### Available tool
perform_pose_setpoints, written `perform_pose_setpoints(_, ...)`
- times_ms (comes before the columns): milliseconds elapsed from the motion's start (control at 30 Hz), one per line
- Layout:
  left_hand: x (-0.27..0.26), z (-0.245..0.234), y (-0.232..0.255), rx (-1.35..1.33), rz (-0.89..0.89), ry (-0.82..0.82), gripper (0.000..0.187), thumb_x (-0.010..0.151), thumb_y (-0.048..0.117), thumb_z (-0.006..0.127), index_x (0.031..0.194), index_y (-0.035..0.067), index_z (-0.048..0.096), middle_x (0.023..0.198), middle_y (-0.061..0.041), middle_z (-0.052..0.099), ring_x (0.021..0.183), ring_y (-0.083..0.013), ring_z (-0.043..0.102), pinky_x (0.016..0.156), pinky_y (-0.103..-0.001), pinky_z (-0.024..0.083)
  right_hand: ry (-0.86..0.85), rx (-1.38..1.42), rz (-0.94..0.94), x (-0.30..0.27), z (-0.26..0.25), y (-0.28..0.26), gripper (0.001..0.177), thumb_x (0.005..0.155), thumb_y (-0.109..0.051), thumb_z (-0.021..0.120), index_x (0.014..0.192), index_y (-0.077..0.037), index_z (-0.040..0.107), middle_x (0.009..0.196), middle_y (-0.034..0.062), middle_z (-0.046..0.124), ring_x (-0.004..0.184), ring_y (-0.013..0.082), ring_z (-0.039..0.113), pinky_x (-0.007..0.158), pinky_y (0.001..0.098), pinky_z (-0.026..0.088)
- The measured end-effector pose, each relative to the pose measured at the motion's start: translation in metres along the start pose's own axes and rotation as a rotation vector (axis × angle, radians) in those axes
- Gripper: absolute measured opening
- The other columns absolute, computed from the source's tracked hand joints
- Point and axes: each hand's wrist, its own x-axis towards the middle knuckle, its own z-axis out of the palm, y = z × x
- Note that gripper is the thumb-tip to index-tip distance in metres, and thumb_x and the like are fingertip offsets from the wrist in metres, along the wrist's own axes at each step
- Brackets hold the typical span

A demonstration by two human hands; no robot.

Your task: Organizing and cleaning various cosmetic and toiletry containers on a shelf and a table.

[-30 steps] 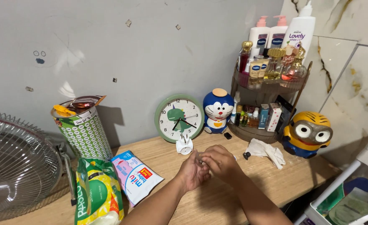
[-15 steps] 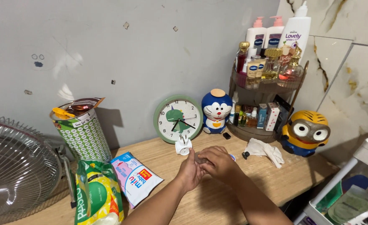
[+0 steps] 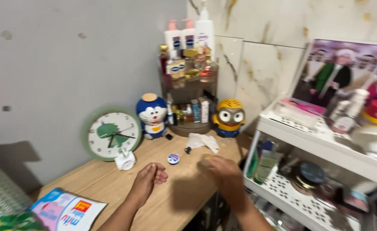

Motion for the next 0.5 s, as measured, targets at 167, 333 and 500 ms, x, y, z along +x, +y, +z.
perform_pose_setpoints(167, -0.003, 0.014, -0.012, 0.173, 0.087, -0.093, 0.035, 0.104, 0.030, 0.051, 0.106, 0.000, 0.068, 0.085, -0.008, 0.071, 0.081, -0.0156, 0.066, 0.080, -0.030, 0.054, 0.256, -0.108, 0.393, -0.037, -0.101, 0.061, 0.018, 0.097, -0.011, 0.068, 0.114, -0.010, 0.071, 0.114, 0.0115, 0.074, 0.101, 0.0275, 0.073, 0.086, 0.0394, 0.059)
perform_pose_setpoints(333, -0.004, 0.018, -0.015, 0.218, 0.039, -0.077, 0.029, 0.103, 0.025, 0.054, 0.105, -0.001, 0.068, 0.087, -0.007, 0.071, 0.083, -0.0139, 0.065, 0.082, -0.028, 0.053, 0.095, -0.359, 0.827, -0.062, -0.160, 0.162, 0.028, 0.094, -0.019, 0.070, 0.121, -0.014, 0.076, 0.108, 0.0181, 0.075, 0.098, 0.0372, 0.073, 0.086, 0.0459, 0.057)
perform_pose_setpoints(500, -0.004, 0.018, -0.015, 0.190, 0.020, -0.071, 0.025, 0.101, 0.021, 0.057, 0.102, -0.002, 0.067, 0.092, -0.005, 0.070, 0.086, -0.0131, 0.066, 0.082, -0.028, 0.054, -0.058, -0.584, 0.725, -0.062, -0.156, 0.234, 0.033, 0.096, -0.028, 0.062, 0.119, -0.007, 0.073, 0.116, 0.0241, 0.071, 0.106, 0.0466, 0.065, 0.091, 0.0521, 0.052)
